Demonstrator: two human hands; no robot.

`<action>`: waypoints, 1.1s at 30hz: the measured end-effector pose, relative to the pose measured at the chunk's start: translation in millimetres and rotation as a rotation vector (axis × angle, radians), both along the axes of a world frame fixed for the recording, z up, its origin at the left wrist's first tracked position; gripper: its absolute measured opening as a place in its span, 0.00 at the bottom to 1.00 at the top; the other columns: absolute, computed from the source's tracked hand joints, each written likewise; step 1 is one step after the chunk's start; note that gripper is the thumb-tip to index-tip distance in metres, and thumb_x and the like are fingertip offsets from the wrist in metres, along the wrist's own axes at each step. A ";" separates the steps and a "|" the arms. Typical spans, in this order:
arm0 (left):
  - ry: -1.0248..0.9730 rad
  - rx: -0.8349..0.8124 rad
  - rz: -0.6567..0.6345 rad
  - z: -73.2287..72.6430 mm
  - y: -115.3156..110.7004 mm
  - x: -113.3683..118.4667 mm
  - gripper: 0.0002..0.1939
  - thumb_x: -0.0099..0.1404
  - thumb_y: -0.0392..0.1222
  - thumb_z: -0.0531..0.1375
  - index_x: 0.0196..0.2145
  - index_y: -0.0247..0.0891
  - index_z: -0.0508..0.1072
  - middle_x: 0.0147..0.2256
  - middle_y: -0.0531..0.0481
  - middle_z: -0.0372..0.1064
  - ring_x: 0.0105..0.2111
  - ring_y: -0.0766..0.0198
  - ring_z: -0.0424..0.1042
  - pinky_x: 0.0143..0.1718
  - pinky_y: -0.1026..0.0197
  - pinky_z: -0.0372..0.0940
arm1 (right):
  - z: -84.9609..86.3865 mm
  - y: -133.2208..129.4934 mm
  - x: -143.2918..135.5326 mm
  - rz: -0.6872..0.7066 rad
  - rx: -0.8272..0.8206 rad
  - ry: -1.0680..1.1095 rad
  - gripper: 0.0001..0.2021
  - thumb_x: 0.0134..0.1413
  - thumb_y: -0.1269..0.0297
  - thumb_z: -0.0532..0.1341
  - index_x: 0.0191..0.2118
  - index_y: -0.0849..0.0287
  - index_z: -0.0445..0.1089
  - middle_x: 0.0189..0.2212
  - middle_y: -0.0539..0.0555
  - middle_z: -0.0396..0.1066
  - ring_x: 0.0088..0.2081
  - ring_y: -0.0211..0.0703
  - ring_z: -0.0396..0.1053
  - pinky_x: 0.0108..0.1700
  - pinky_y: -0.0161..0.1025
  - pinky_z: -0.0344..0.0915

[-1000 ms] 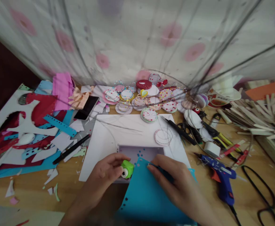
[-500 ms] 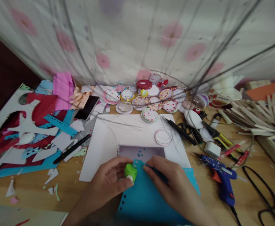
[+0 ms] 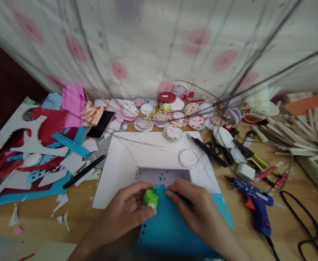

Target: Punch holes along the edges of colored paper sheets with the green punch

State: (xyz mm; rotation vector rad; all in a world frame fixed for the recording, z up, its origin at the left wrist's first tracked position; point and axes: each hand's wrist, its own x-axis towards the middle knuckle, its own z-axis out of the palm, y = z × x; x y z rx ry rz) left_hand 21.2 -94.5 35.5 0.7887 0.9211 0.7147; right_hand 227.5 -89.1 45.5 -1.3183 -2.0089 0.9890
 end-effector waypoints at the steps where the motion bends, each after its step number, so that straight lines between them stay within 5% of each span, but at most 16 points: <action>1: 0.005 0.000 0.001 -0.5 -0.3 -0.6 0.19 0.56 0.40 0.69 0.45 0.44 0.73 0.42 0.51 0.73 0.47 0.59 0.71 0.48 0.60 0.65 | -0.1 0.1 -0.2 -0.002 0.002 0.001 0.10 0.64 0.67 0.52 0.31 0.57 0.66 0.26 0.50 0.69 0.30 0.39 0.68 0.31 0.34 0.59; 13: 0.279 0.061 -0.125 4.2 2.8 -7.9 0.22 0.55 0.43 0.68 0.47 0.42 0.70 0.44 0.49 0.73 0.46 0.58 0.72 0.47 0.59 0.65 | 0.0 -3.0 -2.0 0.015 0.043 -0.013 0.09 0.63 0.69 0.53 0.33 0.58 0.68 0.27 0.51 0.70 0.30 0.40 0.69 0.31 0.34 0.61; 20: 0.255 -0.003 -0.112 9.9 10.6 -2.3 0.25 0.49 0.43 0.71 0.44 0.35 0.71 0.41 0.44 0.74 0.43 0.53 0.73 0.44 0.55 0.66 | -1.1 -2.1 -2.3 -0.004 0.055 0.009 0.09 0.63 0.69 0.53 0.33 0.57 0.68 0.27 0.51 0.71 0.31 0.40 0.69 0.31 0.34 0.61; 33: 0.400 0.236 -0.106 8.3 8.0 6.3 0.17 0.59 0.44 0.63 0.45 0.36 0.71 0.40 0.45 0.73 0.43 0.54 0.71 0.43 0.57 0.66 | -0.5 0.0 -2.8 -0.051 0.006 0.049 0.09 0.62 0.67 0.54 0.32 0.57 0.69 0.28 0.51 0.72 0.30 0.40 0.70 0.32 0.34 0.63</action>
